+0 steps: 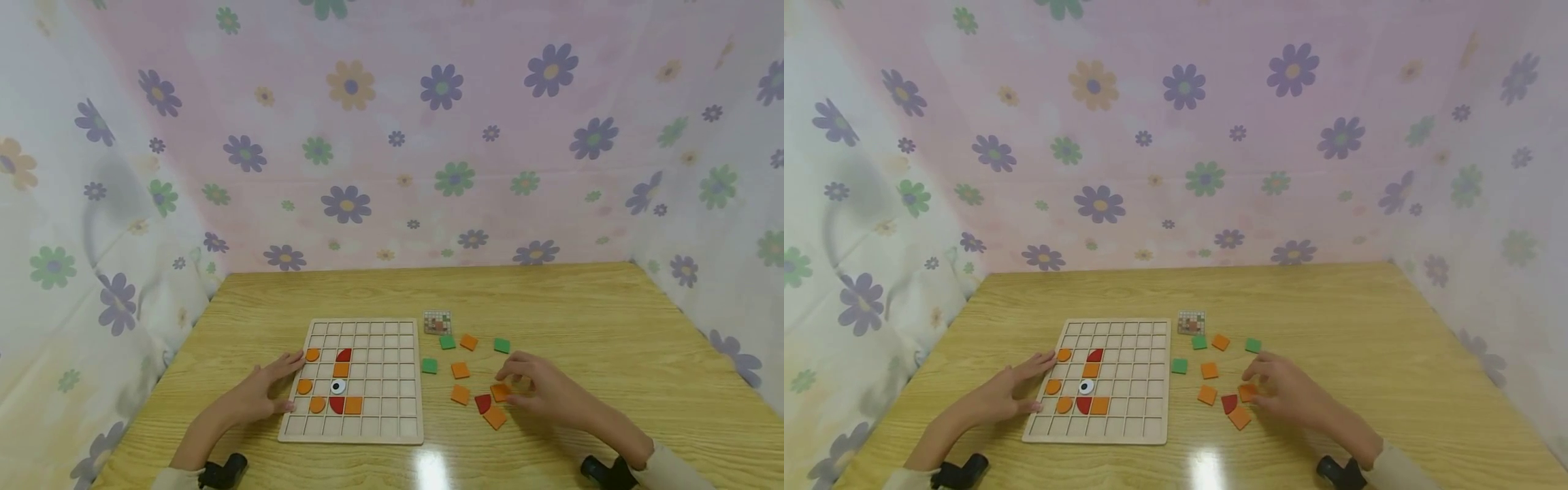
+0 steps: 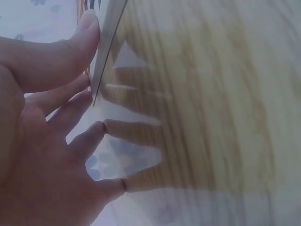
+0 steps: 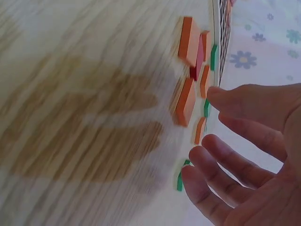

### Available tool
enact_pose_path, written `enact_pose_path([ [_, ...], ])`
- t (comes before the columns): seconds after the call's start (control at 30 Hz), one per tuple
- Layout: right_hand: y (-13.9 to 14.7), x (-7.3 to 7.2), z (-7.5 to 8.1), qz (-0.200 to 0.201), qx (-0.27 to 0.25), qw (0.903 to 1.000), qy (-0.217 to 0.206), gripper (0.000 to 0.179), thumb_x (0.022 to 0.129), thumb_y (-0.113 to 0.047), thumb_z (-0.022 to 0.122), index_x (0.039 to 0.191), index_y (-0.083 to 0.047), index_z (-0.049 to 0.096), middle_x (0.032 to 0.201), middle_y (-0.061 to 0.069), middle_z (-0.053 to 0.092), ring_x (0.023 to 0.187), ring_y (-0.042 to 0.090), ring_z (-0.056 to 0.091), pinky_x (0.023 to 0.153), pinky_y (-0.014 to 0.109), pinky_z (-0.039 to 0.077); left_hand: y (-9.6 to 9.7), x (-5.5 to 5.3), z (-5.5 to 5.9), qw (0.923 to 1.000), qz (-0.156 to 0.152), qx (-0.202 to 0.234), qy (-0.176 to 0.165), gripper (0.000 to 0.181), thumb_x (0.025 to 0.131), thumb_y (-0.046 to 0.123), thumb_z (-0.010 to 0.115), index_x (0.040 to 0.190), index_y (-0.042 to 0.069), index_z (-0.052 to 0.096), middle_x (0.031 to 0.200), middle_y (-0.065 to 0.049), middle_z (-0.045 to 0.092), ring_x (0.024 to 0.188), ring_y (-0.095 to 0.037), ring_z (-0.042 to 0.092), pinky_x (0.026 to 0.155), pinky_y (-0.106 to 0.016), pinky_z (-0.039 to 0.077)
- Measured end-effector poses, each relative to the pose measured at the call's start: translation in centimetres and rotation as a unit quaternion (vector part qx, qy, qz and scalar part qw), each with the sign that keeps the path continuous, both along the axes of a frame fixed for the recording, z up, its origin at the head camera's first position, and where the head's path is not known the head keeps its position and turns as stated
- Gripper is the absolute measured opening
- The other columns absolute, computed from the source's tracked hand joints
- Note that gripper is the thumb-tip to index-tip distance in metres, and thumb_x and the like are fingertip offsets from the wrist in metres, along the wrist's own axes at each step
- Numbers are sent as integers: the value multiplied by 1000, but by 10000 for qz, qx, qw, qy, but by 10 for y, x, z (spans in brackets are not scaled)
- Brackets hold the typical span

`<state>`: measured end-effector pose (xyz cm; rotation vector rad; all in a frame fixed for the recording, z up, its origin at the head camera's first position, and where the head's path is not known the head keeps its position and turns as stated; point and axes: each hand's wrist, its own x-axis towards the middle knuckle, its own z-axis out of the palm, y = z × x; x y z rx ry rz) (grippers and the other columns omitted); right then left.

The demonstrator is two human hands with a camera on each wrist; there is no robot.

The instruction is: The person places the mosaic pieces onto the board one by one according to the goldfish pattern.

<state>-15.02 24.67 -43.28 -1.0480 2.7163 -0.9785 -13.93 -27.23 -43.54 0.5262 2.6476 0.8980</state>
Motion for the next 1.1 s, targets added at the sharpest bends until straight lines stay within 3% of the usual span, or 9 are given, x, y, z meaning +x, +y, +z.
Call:
enact_pose_path([
  [0.3, 17, -1, -15, 248, -248, 9994, 83, 25, 87, -8, 83, 110, -9, 73, 98, -2, 63, 75, -2, 46, 58, 19, 45, 0, -2, -3, 9999, 3, 111, 54, 79, 90, 24, 80, 157, 2, 44, 166, -26, 31, 152, -55, 21, 111, -85, 3],
  [0.53, 8, -1, -25, 341, -700, 9969, 122, 27, 85, 1, 81, 109, -9, 72, 98, 3, 64, 72, -1, 49, 54, 20, 46, -4, -1, -4, 9998, 95, 140, 55, 79, 89, 22, 81, 156, 2, 45, 165, -26, 31, 152, -55, 21, 112, -85, 2],
  [0.7, 4, 2, -26, 165, -714, 9973, 103, 23, 85, 4, 80, 101, -10, 72, 94, 2, 65, 72, -2, 49, 53, 20, 46, -3, 0, -4, 9997, 131, 219, -31, 80, 88, 22, 81, 156, 3, 45, 166, -25, 31, 153, -54, 19, 113, -83, 0],
  [0.87, 2, 2, -27, 266, -638, 9972, 297, 20, 83, 6, 80, 94, -9, 73, 93, 6, 68, 74, -2, 57, 55, 20, 51, -3, 2, -4, 9996, 150, 230, -56, 79, 88, 21, 81, 155, 1, 45, 166, -25, 31, 153, -54, 19, 112, -84, 0],
  [1.1, 4, 0, -22, 337, -536, 9979, 154, 17, 85, 7, 78, 95, -6, 74, 93, 8, 69, 77, -2, 61, 58, 21, 56, -1, 0, -2, 9997, 159, 200, -26, 79, 88, 21, 82, 155, 1, 46, 165, -25, 32, 153, -54, 20, 113, -84, 1],
])
